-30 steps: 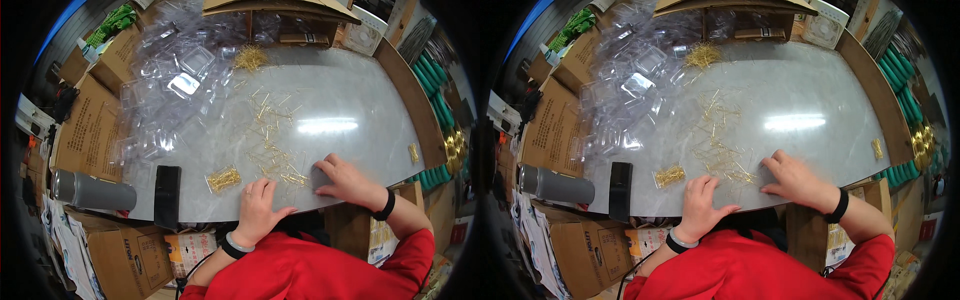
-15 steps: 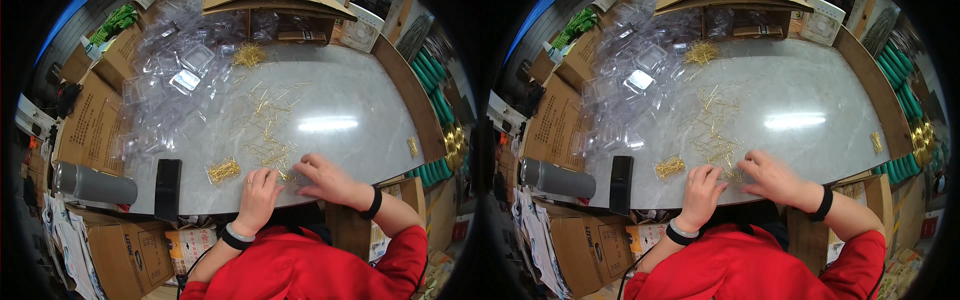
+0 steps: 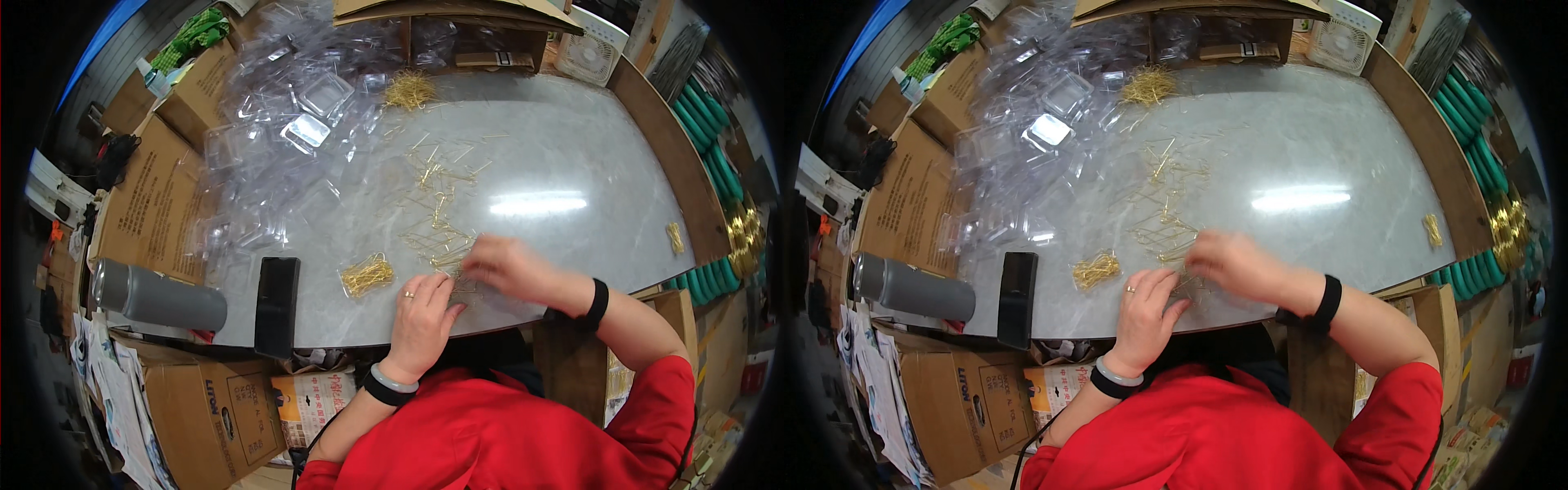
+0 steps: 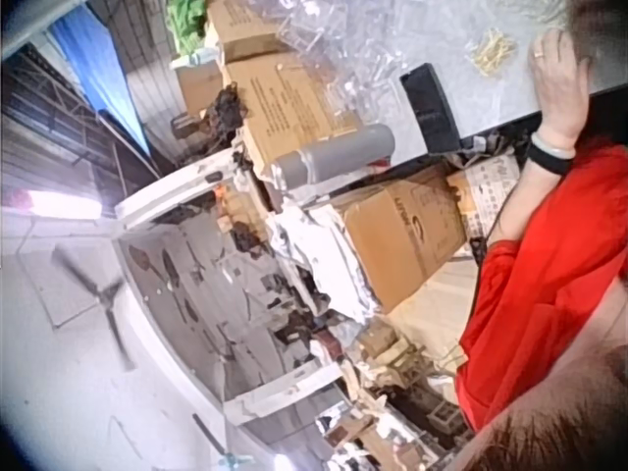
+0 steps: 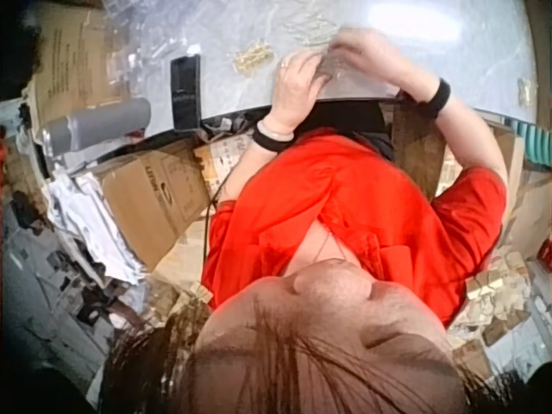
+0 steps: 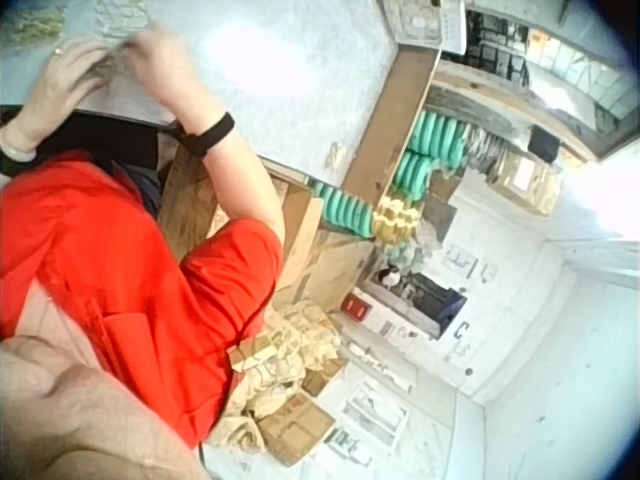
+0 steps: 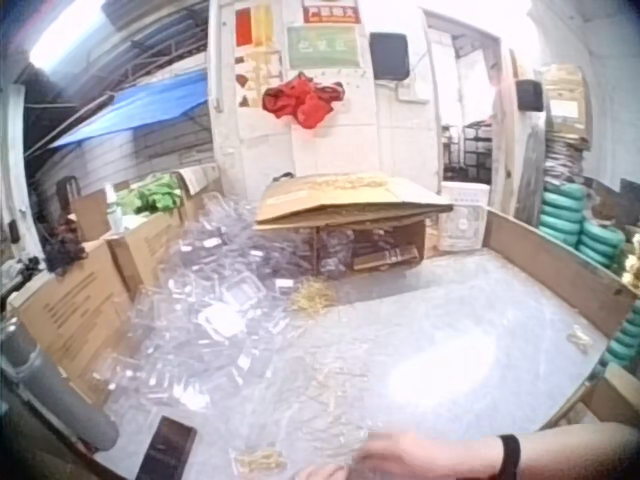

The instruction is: The recorder is sorting and counting small gold-colored metal components on a workbench.

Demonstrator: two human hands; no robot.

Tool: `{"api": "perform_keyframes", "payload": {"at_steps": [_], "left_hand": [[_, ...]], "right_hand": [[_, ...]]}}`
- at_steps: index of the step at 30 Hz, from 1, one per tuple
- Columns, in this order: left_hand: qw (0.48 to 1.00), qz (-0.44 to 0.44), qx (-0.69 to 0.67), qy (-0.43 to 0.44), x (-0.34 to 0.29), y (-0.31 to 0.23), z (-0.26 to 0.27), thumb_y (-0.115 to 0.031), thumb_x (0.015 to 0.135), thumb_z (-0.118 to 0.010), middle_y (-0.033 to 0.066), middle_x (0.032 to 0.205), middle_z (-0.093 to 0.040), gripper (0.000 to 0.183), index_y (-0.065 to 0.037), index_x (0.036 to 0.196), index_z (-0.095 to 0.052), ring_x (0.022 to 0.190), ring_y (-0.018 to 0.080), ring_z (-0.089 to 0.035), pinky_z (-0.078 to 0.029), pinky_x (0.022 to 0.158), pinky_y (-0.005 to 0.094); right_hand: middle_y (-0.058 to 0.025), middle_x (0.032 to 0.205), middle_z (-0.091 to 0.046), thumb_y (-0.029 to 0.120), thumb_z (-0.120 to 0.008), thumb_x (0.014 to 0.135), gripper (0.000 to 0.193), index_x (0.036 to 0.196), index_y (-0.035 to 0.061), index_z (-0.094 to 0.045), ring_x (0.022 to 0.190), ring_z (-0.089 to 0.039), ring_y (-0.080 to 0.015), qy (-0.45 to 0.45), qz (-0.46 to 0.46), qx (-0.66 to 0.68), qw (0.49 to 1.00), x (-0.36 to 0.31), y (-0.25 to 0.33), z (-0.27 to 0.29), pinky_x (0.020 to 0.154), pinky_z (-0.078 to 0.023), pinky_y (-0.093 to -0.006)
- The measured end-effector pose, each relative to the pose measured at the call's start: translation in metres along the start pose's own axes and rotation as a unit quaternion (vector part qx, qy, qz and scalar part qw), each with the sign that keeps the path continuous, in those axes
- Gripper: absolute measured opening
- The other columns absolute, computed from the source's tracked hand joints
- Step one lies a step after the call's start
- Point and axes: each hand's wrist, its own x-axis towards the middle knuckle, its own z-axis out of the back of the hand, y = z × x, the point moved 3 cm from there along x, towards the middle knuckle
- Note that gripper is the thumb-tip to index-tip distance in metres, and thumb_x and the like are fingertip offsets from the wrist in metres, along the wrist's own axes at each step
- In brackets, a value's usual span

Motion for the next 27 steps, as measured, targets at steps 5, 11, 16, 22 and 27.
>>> {"api": "perform_keyframes", "payload": {"at_steps": [5, 11, 16, 22, 27], "left_hand": [[1.000, -0.010, -0.021, 0.005, 0.004, -0.003, 0.000, -0.010, 0.079, -0.079, 0.0142, 0.120, -0.064, 0.039, 0.001, 0.114, -0.067, 0.111, 0.0364, -0.056, -0.046, 0.097, 0.0442], [0.999, 0.021, -0.022, -0.009, 0.002, 0.000, -0.001, -0.012, 0.081, -0.080, 0.0188, 0.135, -0.055, 0.054, 0.002, 0.128, -0.059, 0.124, 0.0400, -0.050, -0.042, 0.106, 0.0473], [0.999, 0.034, -0.023, -0.008, 0.002, 0.003, -0.001, -0.014, 0.082, -0.081, 0.0234, 0.143, -0.045, 0.069, 0.005, 0.139, -0.048, 0.137, 0.0441, -0.039, -0.033, 0.117, 0.0503], [0.999, 0.028, 0.010, 0.023, 0.002, 0.007, -0.004, -0.015, 0.080, -0.081, 0.0228, 0.137, -0.048, 0.068, 0.007, 0.136, -0.050, 0.133, 0.0437, -0.041, -0.035, 0.114, 0.0500], [0.999, 0.034, -0.006, 0.023, 0.005, 0.004, -0.001, -0.015, 0.080, -0.081, 0.0205, 0.125, -0.053, 0.060, 0.006, 0.130, -0.055, 0.121, 0.0419, -0.047, -0.040, 0.107, 0.0491]], "right_hand": [[-0.0162, 0.100, -0.061, 0.018, -0.071, 0.087, 0.018, 0.098, 0.0037, -0.067, 0.098, -0.062, -0.0365, -0.068, -0.033, -0.156, 0.985, 0.029, -0.025, 0.015, 0.083, -0.053, -0.0457], [-0.0140, 0.106, -0.060, 0.016, -0.069, 0.088, 0.028, 0.113, 0.0041, -0.064, 0.101, -0.061, -0.0345, -0.042, 0.011, -0.218, 0.975, 0.045, -0.015, -0.004, 0.085, -0.053, -0.0431], [-0.0131, 0.105, -0.059, 0.010, -0.059, 0.087, 0.024, 0.110, 0.0050, -0.063, 0.101, -0.061, -0.0340, 0.021, 0.086, -0.204, 0.975, 0.013, 0.001, -0.004, 0.083, -0.052, -0.0432], [-0.0094, 0.106, -0.061, 0.009, -0.058, 0.087, 0.020, 0.106, 0.0076, -0.066, 0.100, -0.062, -0.0309, -0.004, 0.096, -0.204, 0.974, 0.029, -0.008, 0.010, 0.082, -0.052, -0.0417], [-0.0113, 0.105, -0.061, 0.010, -0.060, 0.088, 0.019, 0.106, 0.0065, -0.065, 0.096, -0.062, -0.0332, -0.004, 0.185, -0.257, 0.949, 0.056, -0.016, 0.001, 0.079, -0.052, -0.0424]]}}
